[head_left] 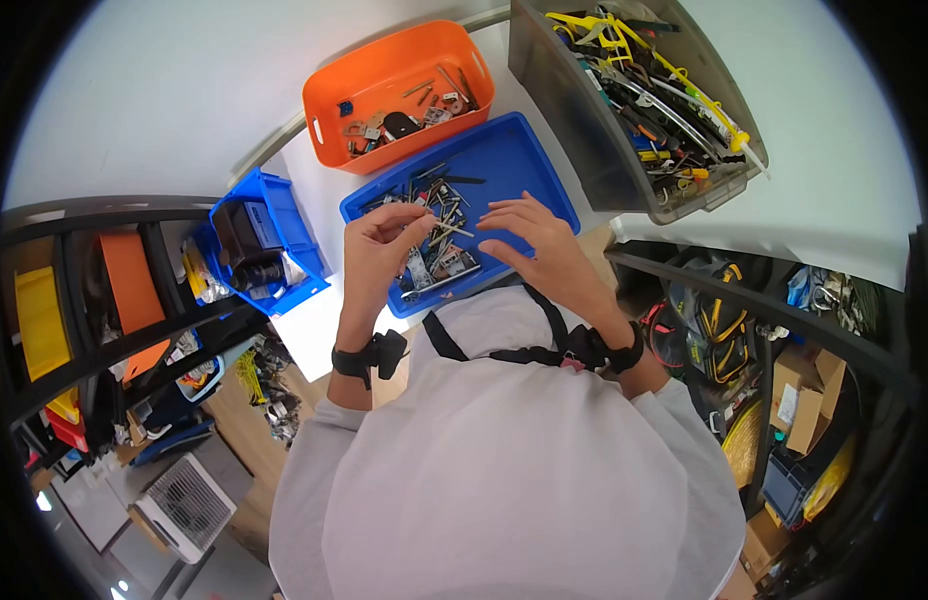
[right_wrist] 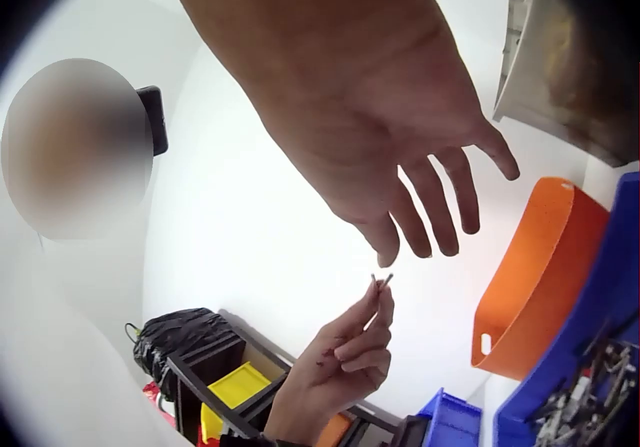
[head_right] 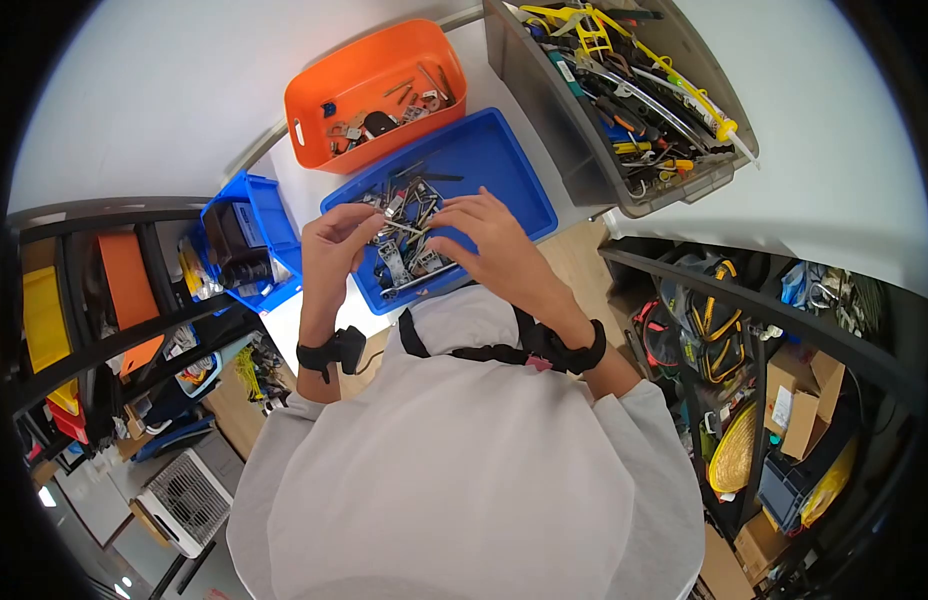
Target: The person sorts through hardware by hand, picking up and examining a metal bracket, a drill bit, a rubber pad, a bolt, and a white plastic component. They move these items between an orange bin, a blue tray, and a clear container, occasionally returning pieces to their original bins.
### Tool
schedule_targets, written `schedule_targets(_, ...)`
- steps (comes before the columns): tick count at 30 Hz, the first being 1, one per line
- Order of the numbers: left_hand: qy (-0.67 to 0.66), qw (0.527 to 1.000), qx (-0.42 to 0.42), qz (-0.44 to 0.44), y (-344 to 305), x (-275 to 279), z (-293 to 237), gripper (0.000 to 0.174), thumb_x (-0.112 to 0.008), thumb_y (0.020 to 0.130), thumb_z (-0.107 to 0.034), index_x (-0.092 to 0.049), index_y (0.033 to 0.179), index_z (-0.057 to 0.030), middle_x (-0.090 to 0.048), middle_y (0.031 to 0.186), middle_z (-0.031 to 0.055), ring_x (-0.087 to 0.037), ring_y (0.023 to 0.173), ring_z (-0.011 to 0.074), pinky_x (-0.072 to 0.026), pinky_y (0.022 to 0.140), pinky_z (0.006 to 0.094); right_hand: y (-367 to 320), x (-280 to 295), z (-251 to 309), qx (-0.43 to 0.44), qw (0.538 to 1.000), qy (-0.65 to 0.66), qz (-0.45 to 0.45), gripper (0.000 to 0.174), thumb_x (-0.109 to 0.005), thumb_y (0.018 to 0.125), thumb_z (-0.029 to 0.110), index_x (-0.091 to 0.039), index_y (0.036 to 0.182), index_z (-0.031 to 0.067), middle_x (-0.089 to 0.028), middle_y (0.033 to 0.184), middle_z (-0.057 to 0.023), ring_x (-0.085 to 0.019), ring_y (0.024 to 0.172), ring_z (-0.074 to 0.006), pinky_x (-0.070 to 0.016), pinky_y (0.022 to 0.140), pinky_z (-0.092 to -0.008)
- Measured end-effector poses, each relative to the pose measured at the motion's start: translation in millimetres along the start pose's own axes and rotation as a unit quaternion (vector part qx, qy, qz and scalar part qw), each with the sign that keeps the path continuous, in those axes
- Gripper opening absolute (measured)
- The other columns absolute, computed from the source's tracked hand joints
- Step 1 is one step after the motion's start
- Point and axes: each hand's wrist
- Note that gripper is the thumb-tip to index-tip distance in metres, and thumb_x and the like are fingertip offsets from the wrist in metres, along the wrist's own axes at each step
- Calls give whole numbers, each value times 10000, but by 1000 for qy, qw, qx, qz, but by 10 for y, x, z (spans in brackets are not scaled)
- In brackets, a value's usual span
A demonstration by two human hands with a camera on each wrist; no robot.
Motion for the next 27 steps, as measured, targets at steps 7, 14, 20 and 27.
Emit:
schedule_targets(7,-27,993,-111,-30,-212,-32,-135,130,-765,858,13,-758,987,-2,-744,823,48,-483,508,8,-325,429,168,82,48,205,49,997,60,-11,138,-715,902,82,-712,1025,18,-715,1112,-108,-645,1174,-281,-377,1164,-501)
schedule_targets(14,19,985,-171,-31,-307,-18,-150,190,-806,817,-8,-781,1003,-32,-716,730,12,-432,456,9,-307,422,183,85,102,325,61,994,79,-52,61,-705,884,23,-700,939,-1,-709,1122,-126,-657,1147,-298,-393,1155,-489)
schedule_targets(20,38,990,-132,-20,-323,46,-77,213,-806,818,-13,-779,1026,-51,-691,710,-3,-424,471,9,-323,432,189,8,331,259,63,991,0,-118,80,-721,866,25,-684,933,0,-672,1202,-141,-662,1094,-322,-427,1113,-469)
schedule_targets(27,133,989,2,-63,-374,270,167,175,-776,878,-106,-752,1029,-20,-676,709,-16,-449,484,24,-320,439,204,-334,1046,-373,-87,943,-179,-266,76,-703,887,44,-683,951,7,-635,1216,-157,-618,1101,-370,-447,1077,-446)
Point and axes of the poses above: each hand's wrist, its own y-axis towards the middle knuckle, its own x-axis out of the back of the hand, z = x × y
